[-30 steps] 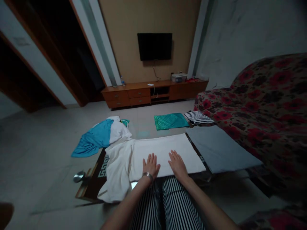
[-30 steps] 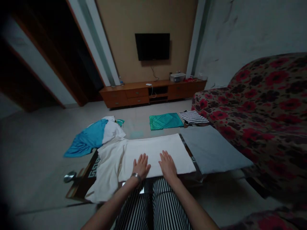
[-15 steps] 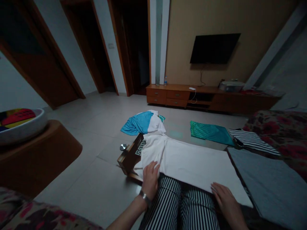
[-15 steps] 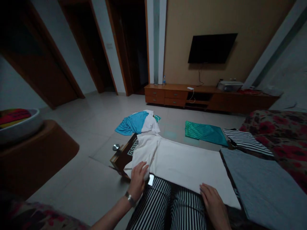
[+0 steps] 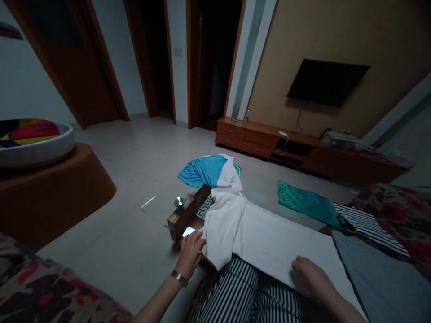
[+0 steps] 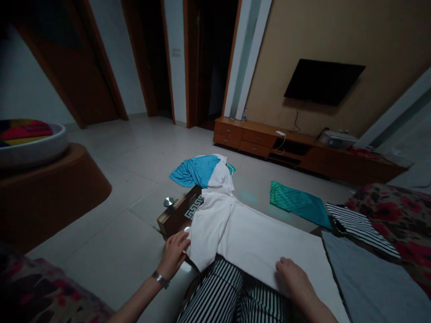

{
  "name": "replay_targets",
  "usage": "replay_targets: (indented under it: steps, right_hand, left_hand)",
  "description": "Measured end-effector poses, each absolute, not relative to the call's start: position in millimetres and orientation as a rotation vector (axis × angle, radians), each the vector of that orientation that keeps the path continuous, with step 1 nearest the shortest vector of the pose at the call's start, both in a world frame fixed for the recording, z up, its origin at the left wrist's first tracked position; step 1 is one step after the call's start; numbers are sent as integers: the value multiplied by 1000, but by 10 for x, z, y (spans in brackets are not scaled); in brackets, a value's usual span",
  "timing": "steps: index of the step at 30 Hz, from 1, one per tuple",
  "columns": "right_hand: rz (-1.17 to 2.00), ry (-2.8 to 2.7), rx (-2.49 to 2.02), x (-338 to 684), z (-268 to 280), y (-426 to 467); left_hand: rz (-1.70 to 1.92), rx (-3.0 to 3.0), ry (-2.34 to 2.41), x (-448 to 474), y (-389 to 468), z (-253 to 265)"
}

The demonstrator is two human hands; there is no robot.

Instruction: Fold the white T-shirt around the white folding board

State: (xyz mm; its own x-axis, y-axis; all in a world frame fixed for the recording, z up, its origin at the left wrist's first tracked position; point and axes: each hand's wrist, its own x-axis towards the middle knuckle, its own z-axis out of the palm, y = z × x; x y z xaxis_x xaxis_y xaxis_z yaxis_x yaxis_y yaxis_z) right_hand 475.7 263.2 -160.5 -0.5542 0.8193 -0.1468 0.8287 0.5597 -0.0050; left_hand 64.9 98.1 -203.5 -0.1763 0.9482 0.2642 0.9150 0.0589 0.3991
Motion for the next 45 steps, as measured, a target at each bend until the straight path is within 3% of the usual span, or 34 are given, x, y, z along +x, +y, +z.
replay_targets:
  steps: [6, 10, 13, 19, 23, 34, 45]
  right_hand:
    - [-63, 3016, 709, 2472, -891, 3431]
    - [124, 3104, 101, 1329, -935, 3705]
    - [334, 2956, -77, 999, -1068, 3850]
    - [615, 2908, 145, 1153, -962, 4157]
    - [554, 2950, 175, 1106, -883, 4255]
    - [346, 2757, 280, 559, -1346, 4146]
    - [303, 2762, 1093, 1101, -943, 4745]
  left_hand:
    - [901, 1901, 2271, 712, 940, -2118]
    - [915, 1875, 2264, 700, 928, -2181]
    - [936, 1838, 2253, 683, 928, -2242]
    - [976, 1798, 2231, 658, 929, -2266]
    - [978, 1788, 2207, 648, 923, -2221]
    - [1015, 1730, 2126, 632, 908, -2130]
    - [1560, 683, 1995, 473, 919, -1881]
